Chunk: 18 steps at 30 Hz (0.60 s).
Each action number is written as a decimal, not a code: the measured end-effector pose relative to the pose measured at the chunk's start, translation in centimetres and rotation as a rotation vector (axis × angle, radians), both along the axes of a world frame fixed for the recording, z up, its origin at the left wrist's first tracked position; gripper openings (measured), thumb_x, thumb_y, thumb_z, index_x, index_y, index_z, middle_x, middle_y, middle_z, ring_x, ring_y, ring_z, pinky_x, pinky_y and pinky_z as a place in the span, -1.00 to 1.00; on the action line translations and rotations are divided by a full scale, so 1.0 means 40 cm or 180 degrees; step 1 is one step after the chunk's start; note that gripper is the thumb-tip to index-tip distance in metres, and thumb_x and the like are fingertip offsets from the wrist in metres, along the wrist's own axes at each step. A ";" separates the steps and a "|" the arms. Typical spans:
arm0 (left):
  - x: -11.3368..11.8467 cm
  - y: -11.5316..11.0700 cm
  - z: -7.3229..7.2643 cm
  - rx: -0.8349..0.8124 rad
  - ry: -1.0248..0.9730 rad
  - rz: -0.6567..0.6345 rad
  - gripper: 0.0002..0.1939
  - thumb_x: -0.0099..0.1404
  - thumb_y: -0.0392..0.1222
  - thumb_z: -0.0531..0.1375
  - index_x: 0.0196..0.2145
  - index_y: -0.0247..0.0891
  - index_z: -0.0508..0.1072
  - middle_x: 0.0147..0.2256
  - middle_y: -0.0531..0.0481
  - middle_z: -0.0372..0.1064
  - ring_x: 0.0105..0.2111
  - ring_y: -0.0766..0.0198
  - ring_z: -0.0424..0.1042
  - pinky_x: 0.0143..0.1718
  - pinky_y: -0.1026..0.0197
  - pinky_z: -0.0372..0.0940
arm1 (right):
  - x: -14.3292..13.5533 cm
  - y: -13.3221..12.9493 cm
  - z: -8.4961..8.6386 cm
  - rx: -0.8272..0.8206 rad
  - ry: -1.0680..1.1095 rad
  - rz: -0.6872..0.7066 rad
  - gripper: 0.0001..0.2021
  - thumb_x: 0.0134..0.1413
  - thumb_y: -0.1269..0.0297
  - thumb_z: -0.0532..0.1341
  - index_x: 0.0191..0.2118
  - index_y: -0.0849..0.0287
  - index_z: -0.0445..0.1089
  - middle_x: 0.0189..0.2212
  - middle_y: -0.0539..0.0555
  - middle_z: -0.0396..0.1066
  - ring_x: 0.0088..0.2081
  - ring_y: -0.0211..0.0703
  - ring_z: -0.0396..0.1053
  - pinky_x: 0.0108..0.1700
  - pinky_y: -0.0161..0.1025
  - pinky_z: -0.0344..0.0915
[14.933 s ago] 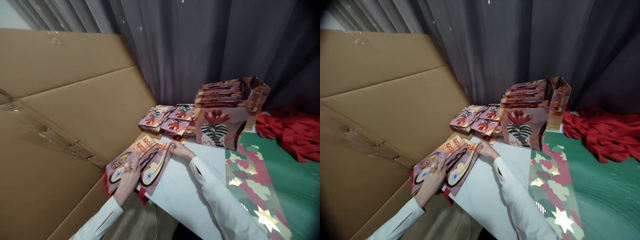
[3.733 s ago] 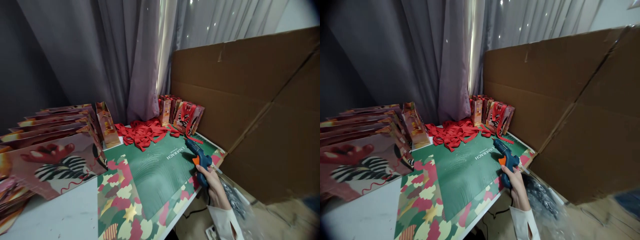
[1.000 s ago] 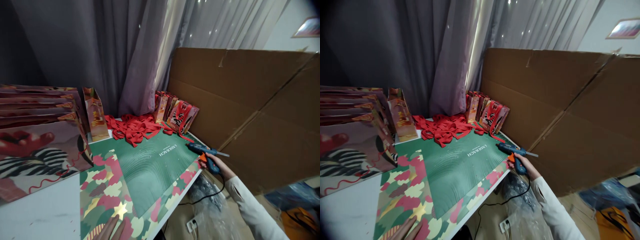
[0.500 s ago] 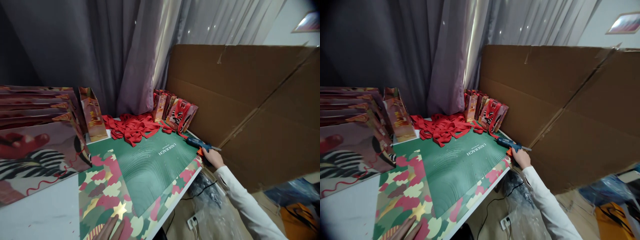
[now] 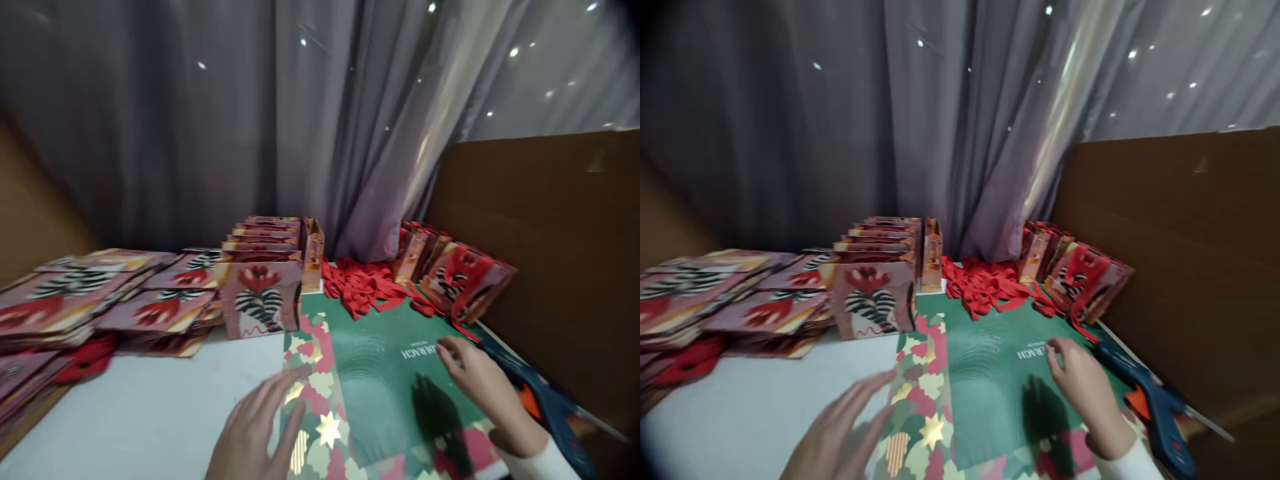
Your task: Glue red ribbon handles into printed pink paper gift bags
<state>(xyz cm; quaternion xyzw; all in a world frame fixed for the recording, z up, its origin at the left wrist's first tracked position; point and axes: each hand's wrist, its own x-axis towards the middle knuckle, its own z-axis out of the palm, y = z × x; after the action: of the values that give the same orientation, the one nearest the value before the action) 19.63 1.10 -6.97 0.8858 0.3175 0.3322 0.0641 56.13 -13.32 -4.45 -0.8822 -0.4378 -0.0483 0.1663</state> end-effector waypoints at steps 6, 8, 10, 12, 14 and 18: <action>-0.025 0.068 0.241 -0.0375 -0.0742 0.1087 -0.58 0.37 0.10 -0.03 0.02 -0.15 0.37 0.01 -0.07 0.42 0.00 0.09 0.40 -0.04 0.05 0.31 | -0.338 0.330 0.121 0.1433 -0.0368 0.2106 -0.64 0.23 0.30 0.03 0.09 0.22 0.32 0.02 0.26 0.40 0.02 0.10 0.34 0.06 0.02 0.26; -0.048 0.106 0.271 -0.0234 -0.0567 0.1200 -0.56 0.37 0.10 -0.04 0.02 -0.20 0.36 0.01 -0.10 0.41 0.02 0.05 0.36 0.03 -0.01 0.25 | -0.412 0.427 0.156 0.1701 -0.0699 0.2562 -0.51 0.21 0.37 0.04 0.25 0.25 0.14 0.21 0.28 0.22 0.20 0.10 0.16 0.20 0.06 0.12; -0.072 0.150 0.299 -0.0079 -0.0291 0.1391 -0.57 0.38 0.05 -0.05 0.02 -0.23 0.36 -0.01 -0.13 0.41 0.01 0.03 0.36 0.03 -0.02 0.23 | -0.457 0.512 0.181 0.1715 -0.0965 0.2713 -0.42 0.20 0.39 0.05 0.33 0.25 0.00 0.29 0.27 0.09 0.29 0.11 0.01 0.27 0.11 -0.02; -0.091 0.194 0.329 0.0111 -0.0109 0.1340 -0.60 0.39 0.00 -0.04 0.01 -0.26 0.37 -0.02 -0.14 0.40 0.01 0.04 0.35 0.04 -0.01 0.22 | -0.478 0.574 0.195 0.1593 -0.1162 0.2638 -0.45 0.19 0.41 0.06 0.30 0.31 0.04 0.21 0.32 0.19 0.25 0.14 0.05 0.28 0.13 -0.09; -0.099 0.229 0.353 0.0309 0.0055 0.0957 -0.63 0.40 -0.03 -0.04 0.00 -0.25 0.38 -0.01 -0.11 0.37 0.02 0.09 0.33 0.07 0.00 0.20 | -0.481 0.601 0.198 0.1451 -0.1282 0.2602 -0.58 0.18 0.47 0.05 0.17 0.32 0.22 0.01 0.30 0.37 0.11 0.11 0.19 0.26 0.11 -0.07; -0.081 0.246 0.338 0.0912 0.0435 0.0345 -0.66 0.42 -0.08 -0.04 -0.09 -0.20 0.48 0.05 -0.11 0.29 0.08 0.10 0.25 0.12 -0.03 0.14 | -0.464 0.529 0.159 0.1387 -0.1446 0.2740 -0.79 0.20 0.50 0.06 -0.15 0.16 0.38 -0.23 0.14 0.42 -0.06 -0.01 0.24 0.21 0.00 0.00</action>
<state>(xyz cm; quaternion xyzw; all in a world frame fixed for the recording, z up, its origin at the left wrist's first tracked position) 16.39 10.92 6.55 0.8880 0.3178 0.3160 -0.1026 37.58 7.82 1.93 -0.5351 -0.7650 -0.2553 0.2515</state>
